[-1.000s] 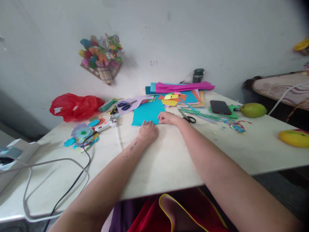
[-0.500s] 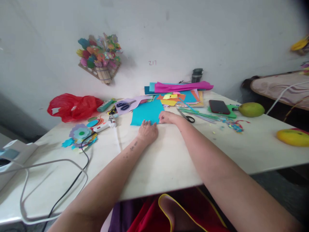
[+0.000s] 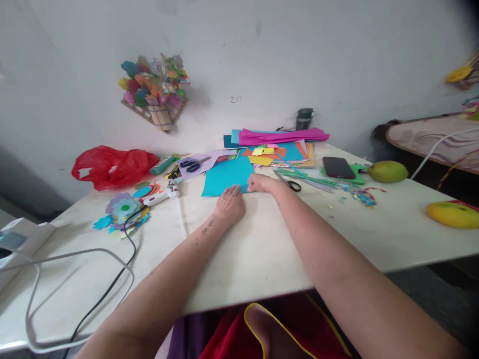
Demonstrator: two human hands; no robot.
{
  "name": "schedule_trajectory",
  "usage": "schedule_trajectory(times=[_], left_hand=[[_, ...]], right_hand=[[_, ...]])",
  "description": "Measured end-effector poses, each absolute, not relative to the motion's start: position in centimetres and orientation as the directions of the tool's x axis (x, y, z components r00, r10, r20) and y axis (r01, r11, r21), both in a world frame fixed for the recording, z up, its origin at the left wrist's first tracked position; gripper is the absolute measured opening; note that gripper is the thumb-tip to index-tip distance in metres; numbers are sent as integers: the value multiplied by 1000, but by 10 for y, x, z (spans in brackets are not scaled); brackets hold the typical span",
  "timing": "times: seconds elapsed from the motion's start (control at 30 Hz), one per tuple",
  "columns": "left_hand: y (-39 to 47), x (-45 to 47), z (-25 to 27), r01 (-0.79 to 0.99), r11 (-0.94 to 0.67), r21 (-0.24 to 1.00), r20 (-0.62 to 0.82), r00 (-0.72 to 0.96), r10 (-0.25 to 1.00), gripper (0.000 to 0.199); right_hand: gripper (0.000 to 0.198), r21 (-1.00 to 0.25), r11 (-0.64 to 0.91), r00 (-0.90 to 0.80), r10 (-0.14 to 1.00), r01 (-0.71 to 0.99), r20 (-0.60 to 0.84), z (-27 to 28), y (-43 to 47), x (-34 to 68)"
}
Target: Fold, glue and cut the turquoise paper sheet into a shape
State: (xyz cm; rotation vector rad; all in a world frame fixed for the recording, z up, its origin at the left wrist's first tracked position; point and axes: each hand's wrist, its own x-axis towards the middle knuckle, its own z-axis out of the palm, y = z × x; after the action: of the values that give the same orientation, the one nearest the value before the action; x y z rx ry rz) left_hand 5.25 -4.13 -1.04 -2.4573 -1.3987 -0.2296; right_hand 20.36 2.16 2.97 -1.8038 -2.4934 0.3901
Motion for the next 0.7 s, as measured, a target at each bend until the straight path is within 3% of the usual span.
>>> schedule_trajectory(times=[0.27, 0.43, 0.7], left_hand=[[-41, 57, -13, 877, -465, -119, 272, 479, 834, 43], [-43, 59, -11, 885, -454, -108, 250, 466, 849, 42], [-42, 59, -14, 880, -461, -116, 255, 475, 842, 44]], right_hand=[[21, -291, 268, -311, 944, 918, -111, 25, 24, 209], [21, -361, 333, -375, 925, 871, -51, 18, 29, 224], [23, -304, 298, -338, 937, 905, -85, 20, 30, 223]])
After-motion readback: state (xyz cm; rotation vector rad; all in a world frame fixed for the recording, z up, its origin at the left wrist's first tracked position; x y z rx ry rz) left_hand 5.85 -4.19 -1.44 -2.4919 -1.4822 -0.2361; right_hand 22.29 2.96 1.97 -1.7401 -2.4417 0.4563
